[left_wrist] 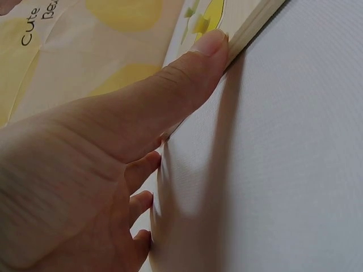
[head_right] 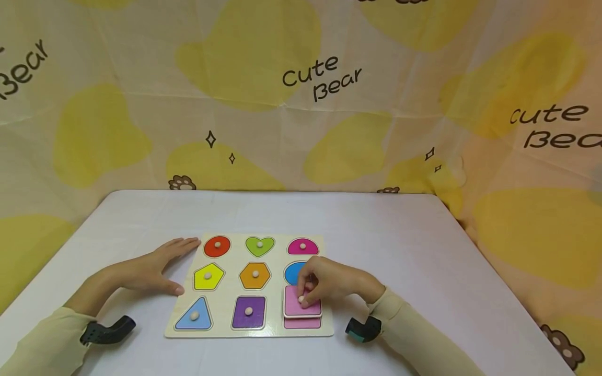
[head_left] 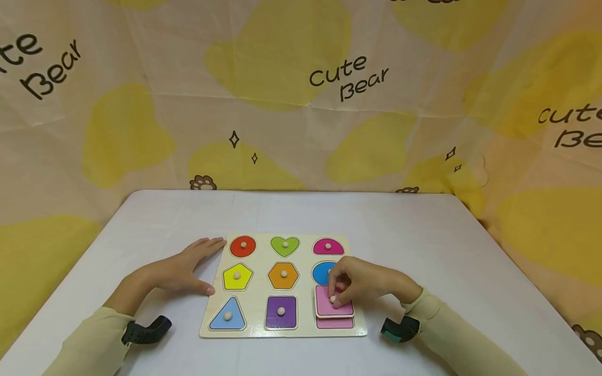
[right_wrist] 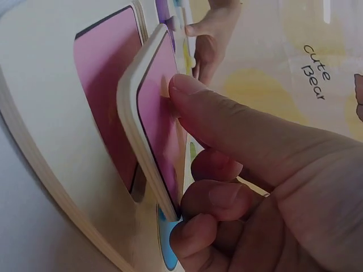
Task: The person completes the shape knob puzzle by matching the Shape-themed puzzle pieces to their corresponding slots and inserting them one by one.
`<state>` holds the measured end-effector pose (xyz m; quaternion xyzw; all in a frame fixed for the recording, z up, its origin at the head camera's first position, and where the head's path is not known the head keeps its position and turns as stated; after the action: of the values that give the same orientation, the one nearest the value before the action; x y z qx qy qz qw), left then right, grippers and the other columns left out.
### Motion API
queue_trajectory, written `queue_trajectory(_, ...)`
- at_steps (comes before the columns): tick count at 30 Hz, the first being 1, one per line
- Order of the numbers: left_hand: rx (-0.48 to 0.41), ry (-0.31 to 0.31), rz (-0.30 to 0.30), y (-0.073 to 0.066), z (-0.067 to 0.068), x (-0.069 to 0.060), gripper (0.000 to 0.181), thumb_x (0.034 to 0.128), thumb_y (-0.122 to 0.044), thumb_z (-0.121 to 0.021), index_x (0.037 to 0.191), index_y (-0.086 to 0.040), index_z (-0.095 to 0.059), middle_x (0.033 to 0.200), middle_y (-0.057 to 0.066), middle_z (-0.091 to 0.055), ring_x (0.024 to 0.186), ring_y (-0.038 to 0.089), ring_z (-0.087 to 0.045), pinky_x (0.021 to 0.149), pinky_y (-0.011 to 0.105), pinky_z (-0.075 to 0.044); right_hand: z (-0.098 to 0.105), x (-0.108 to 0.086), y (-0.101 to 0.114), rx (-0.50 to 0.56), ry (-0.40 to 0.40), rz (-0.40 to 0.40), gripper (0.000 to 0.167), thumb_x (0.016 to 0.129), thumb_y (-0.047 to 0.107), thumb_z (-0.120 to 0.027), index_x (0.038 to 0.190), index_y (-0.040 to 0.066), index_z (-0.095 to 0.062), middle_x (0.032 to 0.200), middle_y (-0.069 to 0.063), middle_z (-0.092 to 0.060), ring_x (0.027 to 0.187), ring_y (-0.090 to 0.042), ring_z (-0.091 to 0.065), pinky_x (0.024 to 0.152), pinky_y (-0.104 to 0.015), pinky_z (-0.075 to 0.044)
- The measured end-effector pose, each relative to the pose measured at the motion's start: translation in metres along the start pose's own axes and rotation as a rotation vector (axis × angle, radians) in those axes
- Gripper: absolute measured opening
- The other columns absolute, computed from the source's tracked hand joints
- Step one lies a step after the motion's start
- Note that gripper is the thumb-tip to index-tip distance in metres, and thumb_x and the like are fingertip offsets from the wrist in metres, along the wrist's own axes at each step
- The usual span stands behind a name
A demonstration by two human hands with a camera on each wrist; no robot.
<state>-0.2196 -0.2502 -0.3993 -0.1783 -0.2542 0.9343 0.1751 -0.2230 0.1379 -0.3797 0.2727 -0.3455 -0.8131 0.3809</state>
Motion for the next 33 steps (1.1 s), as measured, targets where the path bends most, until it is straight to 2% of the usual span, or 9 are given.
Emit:
queue_trajectory(13, 0.008, -0.007, -0.002, 0.001, 0.0, 0.001, 0.113, 0.0725, -0.049, -0.085, 0.162, -0.016, -0.024, 0.168, 0.019, -0.02, 0.153, 0.051, -0.007, 0.115, 0.078, -0.018, -0.008, -0.001, 0.004, -0.024, 0.053, -0.068, 0.008, 0.083, 0.016, -0.084, 0.082, 0.016, -0.076, 0.067, 0.008, -0.049, 0.071, -0.003, -0.047, 0.061, -0.014, -0.037)
queue_trajectory(22, 0.002, -0.009, 0.0, 0.0, -0.001, 0.0, 0.113, 0.0722, -0.049, -0.085, 0.162, -0.016, -0.024, 0.168, 0.02, -0.02, 0.152, 0.051, -0.008, 0.114, 0.078, -0.019, -0.013, 0.0, 0.003, -0.015, 0.081, -0.05, 0.009, 0.083, 0.014, -0.084, 0.081, 0.013, -0.075, 0.066, 0.01, -0.047, 0.068, -0.001, -0.045, 0.061, -0.013, -0.035)
queue_trajectory(33, 0.005, -0.01, -0.001, 0.002, -0.001, 0.001, 0.113, 0.0723, -0.049, -0.085, 0.162, -0.016, -0.024, 0.168, 0.019, -0.02, 0.153, 0.051, -0.008, 0.115, 0.078, -0.018, -0.014, 0.001, 0.001, -0.023, 0.071, -0.061, 0.011, 0.081, 0.013, -0.085, 0.079, 0.015, -0.074, 0.064, 0.009, -0.046, 0.066, 0.0, -0.043, 0.06, -0.013, -0.033)
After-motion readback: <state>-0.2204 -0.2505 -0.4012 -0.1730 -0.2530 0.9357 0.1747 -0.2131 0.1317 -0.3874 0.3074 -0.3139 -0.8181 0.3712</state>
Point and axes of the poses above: each hand's wrist, its own x-axis towards the middle knuckle, its own z-axis out of the back of the hand, y = z × x, the point moved 3 cm from there along x, towards the middle knuckle
